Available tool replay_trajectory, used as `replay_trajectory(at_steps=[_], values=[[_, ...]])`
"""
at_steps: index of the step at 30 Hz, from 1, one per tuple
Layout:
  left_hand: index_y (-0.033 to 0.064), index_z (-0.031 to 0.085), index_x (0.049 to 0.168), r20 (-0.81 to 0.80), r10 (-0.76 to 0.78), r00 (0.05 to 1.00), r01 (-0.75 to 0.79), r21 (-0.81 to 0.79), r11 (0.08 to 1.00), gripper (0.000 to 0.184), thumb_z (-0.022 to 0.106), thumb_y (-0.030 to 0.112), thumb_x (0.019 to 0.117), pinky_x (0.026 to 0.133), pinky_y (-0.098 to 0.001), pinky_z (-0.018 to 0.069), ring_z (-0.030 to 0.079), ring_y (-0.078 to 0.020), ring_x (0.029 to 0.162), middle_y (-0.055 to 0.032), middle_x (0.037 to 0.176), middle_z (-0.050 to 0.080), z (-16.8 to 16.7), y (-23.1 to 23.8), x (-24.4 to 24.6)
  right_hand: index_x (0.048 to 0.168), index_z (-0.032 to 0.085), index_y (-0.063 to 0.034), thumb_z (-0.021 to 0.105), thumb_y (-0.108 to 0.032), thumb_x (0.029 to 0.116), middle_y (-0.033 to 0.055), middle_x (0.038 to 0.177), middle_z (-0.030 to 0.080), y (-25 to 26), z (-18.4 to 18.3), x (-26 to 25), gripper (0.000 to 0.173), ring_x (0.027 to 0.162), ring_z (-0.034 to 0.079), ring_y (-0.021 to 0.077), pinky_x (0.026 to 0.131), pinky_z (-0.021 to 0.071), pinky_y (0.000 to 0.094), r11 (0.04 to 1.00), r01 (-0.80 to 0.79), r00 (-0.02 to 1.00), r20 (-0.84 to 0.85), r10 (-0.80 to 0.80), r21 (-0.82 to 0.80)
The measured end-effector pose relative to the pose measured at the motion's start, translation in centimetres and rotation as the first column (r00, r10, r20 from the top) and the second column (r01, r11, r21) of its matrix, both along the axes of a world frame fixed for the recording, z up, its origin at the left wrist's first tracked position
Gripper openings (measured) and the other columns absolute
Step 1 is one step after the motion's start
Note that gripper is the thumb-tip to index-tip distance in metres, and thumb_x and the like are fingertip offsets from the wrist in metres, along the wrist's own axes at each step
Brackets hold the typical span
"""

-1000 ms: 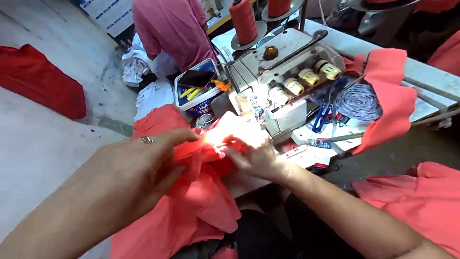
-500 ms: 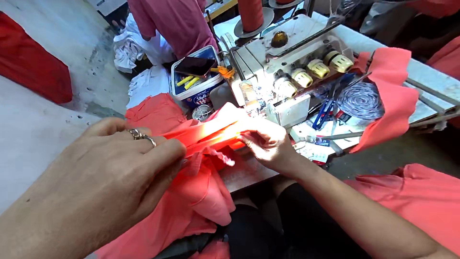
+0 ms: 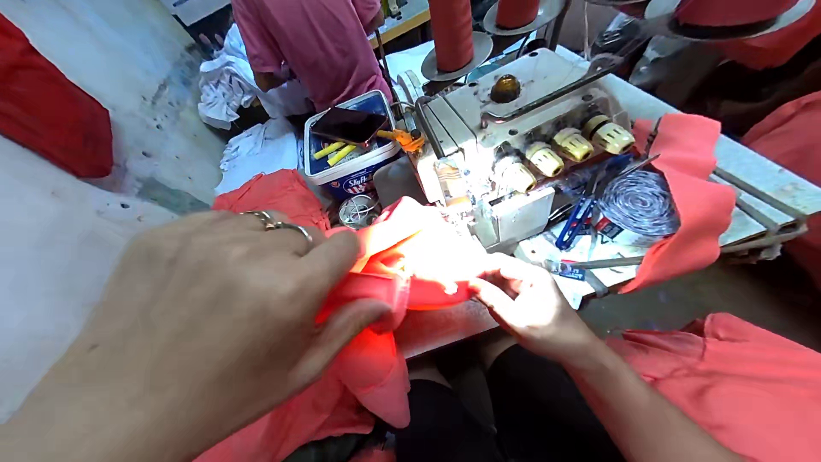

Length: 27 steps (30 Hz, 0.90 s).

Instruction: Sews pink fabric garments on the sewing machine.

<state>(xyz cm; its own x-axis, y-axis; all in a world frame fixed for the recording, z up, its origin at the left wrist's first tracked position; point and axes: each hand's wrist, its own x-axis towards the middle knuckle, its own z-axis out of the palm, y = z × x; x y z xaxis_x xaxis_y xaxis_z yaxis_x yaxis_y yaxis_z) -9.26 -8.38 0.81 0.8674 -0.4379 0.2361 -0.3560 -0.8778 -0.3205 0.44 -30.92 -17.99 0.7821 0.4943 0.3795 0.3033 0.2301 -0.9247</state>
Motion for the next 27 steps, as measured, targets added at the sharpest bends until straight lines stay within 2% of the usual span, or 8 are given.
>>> replay_trajectory(at_steps=[2,5,9,12,15,18,21,27], values=[[0.0103,0.066,0.075,0.000,0.000,1.000,0.000,-0.004,1.000,0.049,0.051,0.052,0.0963,0.045,-0.0386,0.0360,0.056,-0.0228,0.051,-0.0035,0.058,0.054,-0.9,0.0,0.8,0.100,0.068,-0.0057,0.061,-0.006,0.0969,-0.0108,0.092,0.068,-0.8,-1.1,-0.6,0.008,0.074,0.059,-0.0110,0.066,0.0504,0.0070,0.999,-0.004,0.999,-0.034,0.005,0.034],[0.0144,0.061,0.069,0.006,-0.006,1.000,0.006,-0.033,0.999,0.045,0.054,0.051,0.0938,0.044,-0.0355,0.0343,0.053,-0.0175,0.050,0.0002,0.058,0.052,-1.8,0.1,1.8,0.100,0.068,-0.0051,0.062,-0.005,0.0967,-0.0108,0.093,0.066,-1.1,-2.1,-0.7,0.007,0.074,0.056,-0.0123,0.065,0.0492,0.0054,0.998,-0.001,0.999,-0.033,0.003,0.061],[0.0127,0.059,0.069,-0.003,-0.032,0.999,0.032,-0.052,0.998,0.039,0.056,0.044,0.0925,0.044,-0.0354,0.0327,0.051,-0.0182,0.049,0.0002,0.057,0.047,-2.8,-0.1,3.0,0.098,0.067,-0.0055,0.061,-0.006,0.0972,-0.0113,0.090,0.066,-0.6,-2.4,0.1,0.006,0.067,0.054,-0.0127,0.060,0.0475,0.0050,0.999,0.010,0.999,-0.038,-0.008,0.036],[0.0107,0.059,0.068,0.003,-0.045,0.999,0.045,-0.057,0.997,0.035,0.057,0.038,0.0906,0.043,-0.0355,0.0307,0.049,-0.0201,0.046,-0.0012,0.054,0.045,-3.8,-0.5,4.0,0.102,0.069,-0.0032,0.061,-0.004,0.0974,-0.0091,0.094,0.070,-0.2,-2.5,0.9,0.009,0.077,0.062,-0.0101,0.071,0.0539,0.0077,0.999,0.014,1.000,-0.010,-0.014,0.039],[0.0094,0.062,0.071,0.002,-0.060,0.998,0.060,-0.061,0.996,0.030,0.059,0.034,0.0886,0.042,-0.0364,0.0321,0.051,-0.0224,0.047,-0.0030,0.055,0.046,-4.7,-0.8,4.9,0.099,0.067,-0.0034,0.059,-0.005,0.0965,-0.0101,0.086,0.067,0.2,-2.5,1.4,0.009,0.065,0.055,-0.0126,0.060,0.0476,0.0057,1.000,0.029,0.999,-0.019,-0.029,0.003],[0.0075,0.065,0.072,-0.032,-0.087,0.996,0.084,-0.088,0.993,0.022,0.064,0.026,0.0840,0.043,-0.0387,0.0360,0.055,-0.0249,0.050,-0.0047,0.056,0.050,-5.7,-1.0,5.9,0.097,0.066,-0.0043,0.058,-0.004,0.0964,-0.0113,0.079,0.065,0.4,-2.3,1.9,0.008,0.062,0.055,-0.0118,0.058,0.0478,0.0065,1.000,0.019,0.999,-0.044,-0.020,-0.018],[0.0094,0.062,0.065,-0.062,-0.075,0.995,0.068,-0.110,0.992,0.027,0.066,0.029,0.0833,0.042,-0.0393,0.0363,0.056,-0.0244,0.050,-0.0041,0.054,0.050,-6.7,-1.4,6.9,0.097,0.066,-0.0028,0.057,-0.003,0.0951,-0.0109,0.077,0.061,0.7,-2.4,2.3,0.009,0.059,0.052,-0.0114,0.055,0.0463,0.0065,1.000,0.016,0.999,-0.045,-0.017,-0.014],[0.0109,0.066,0.069,-0.110,-0.027,0.994,0.002,-0.224,0.975,0.035,0.061,0.040,0.0883,0.042,-0.0392,0.0324,0.049,-0.0220,0.044,-0.0020,0.050,0.043,-8.1,-2.1,8.4,0.099,0.066,-0.0030,0.057,-0.003,0.0976,-0.0096,0.069,0.058,1.3,-2.2,3.3,0.009,0.052,0.049,-0.0090,0.049,0.0444,0.0084,1.000,-0.002,0.997,-0.081,-0.001,-0.031]])
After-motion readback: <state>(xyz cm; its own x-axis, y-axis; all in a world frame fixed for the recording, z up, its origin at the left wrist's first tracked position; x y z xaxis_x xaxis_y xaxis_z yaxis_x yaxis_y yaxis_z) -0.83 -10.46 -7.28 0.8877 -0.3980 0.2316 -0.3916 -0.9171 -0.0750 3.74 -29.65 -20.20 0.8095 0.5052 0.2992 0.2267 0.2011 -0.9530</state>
